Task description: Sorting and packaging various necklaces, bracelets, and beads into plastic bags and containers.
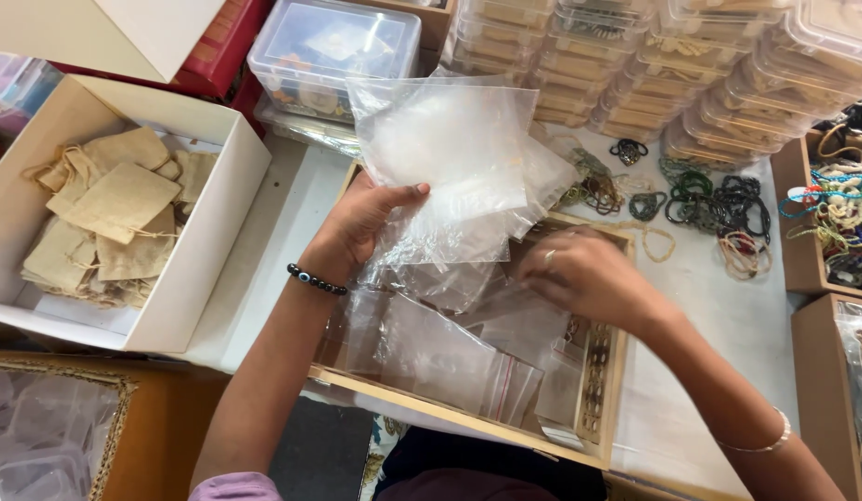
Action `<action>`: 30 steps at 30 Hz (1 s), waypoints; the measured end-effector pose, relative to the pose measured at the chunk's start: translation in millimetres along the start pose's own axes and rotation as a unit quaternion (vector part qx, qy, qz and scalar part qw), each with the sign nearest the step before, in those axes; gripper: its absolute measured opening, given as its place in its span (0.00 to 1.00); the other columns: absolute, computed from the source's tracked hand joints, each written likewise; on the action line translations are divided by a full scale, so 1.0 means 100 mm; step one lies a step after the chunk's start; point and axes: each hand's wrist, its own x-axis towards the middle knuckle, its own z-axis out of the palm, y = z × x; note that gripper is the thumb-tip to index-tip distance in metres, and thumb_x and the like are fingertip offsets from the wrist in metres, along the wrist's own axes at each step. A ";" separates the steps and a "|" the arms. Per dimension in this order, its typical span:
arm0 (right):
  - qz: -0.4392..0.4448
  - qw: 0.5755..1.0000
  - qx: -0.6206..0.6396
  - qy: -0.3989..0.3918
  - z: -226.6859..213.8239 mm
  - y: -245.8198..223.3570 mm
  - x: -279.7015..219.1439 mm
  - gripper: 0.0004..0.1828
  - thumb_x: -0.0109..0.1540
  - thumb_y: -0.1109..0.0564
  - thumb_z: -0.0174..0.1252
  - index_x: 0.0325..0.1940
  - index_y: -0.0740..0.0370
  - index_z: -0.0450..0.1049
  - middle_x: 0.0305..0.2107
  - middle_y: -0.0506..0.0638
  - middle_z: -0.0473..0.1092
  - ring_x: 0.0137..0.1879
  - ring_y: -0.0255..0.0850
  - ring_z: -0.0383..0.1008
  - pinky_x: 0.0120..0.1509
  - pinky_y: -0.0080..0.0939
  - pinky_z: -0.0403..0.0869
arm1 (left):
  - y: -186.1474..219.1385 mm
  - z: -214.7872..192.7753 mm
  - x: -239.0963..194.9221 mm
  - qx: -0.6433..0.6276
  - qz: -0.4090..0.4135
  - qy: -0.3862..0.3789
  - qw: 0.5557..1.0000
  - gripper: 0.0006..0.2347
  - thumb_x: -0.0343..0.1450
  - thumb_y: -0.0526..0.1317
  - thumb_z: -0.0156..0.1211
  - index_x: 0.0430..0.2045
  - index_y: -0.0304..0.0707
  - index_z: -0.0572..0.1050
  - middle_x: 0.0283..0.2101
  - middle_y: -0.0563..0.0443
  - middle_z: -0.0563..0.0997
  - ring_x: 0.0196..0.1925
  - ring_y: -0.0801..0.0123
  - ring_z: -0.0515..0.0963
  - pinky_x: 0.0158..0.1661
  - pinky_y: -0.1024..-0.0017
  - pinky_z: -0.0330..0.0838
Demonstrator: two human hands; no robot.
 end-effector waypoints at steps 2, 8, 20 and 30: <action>-0.015 0.998 0.051 0.045 -0.17 0.05 -0.08 0.12 0.59 0.57 0.62 0.46 0.57 0.78 0.39 0.49 0.80 0.46 0.44 0.81 0.52 0.45 0.77 | -0.03 -0.01 0.01 0.007 0.008 0.002 1.000 0.25 0.64 0.29 0.67 0.58 0.27 0.69 0.52 0.42 0.81 0.53 0.61 0.82 0.54 0.67 0.77; 0.033 0.972 0.130 0.191 -0.60 -0.05 0.12 0.09 0.69 0.57 0.54 0.51 0.63 0.71 0.32 0.50 0.76 0.38 0.40 0.78 0.43 0.38 0.77 | -0.15 -0.08 0.12 0.050 0.014 -0.008 0.999 0.25 0.64 0.31 0.70 0.57 0.28 0.71 0.52 0.44 0.81 0.54 0.65 0.80 0.56 0.70 0.74; 0.152 0.963 -0.089 0.202 -0.39 -0.16 1.19 0.51 0.43 0.27 0.76 0.55 0.63 0.68 0.43 0.59 0.73 0.45 0.52 0.78 0.50 0.52 0.75 | -0.14 -0.13 0.09 -0.033 -0.029 -0.068 0.997 0.21 0.66 0.32 0.67 0.55 0.25 0.72 0.49 0.42 0.83 0.47 0.64 0.84 0.48 0.67 0.80; 0.140 0.957 -0.154 0.200 -0.19 -0.06 1.18 0.61 0.39 0.25 0.78 0.63 0.62 0.63 0.51 0.58 0.68 0.51 0.56 0.77 0.56 0.56 0.72 | 0.25 0.15 -0.11 -0.109 -0.108 0.011 0.988 0.26 0.66 0.46 0.65 0.56 0.29 0.71 0.48 0.38 0.83 0.45 0.59 0.86 0.45 0.63 0.82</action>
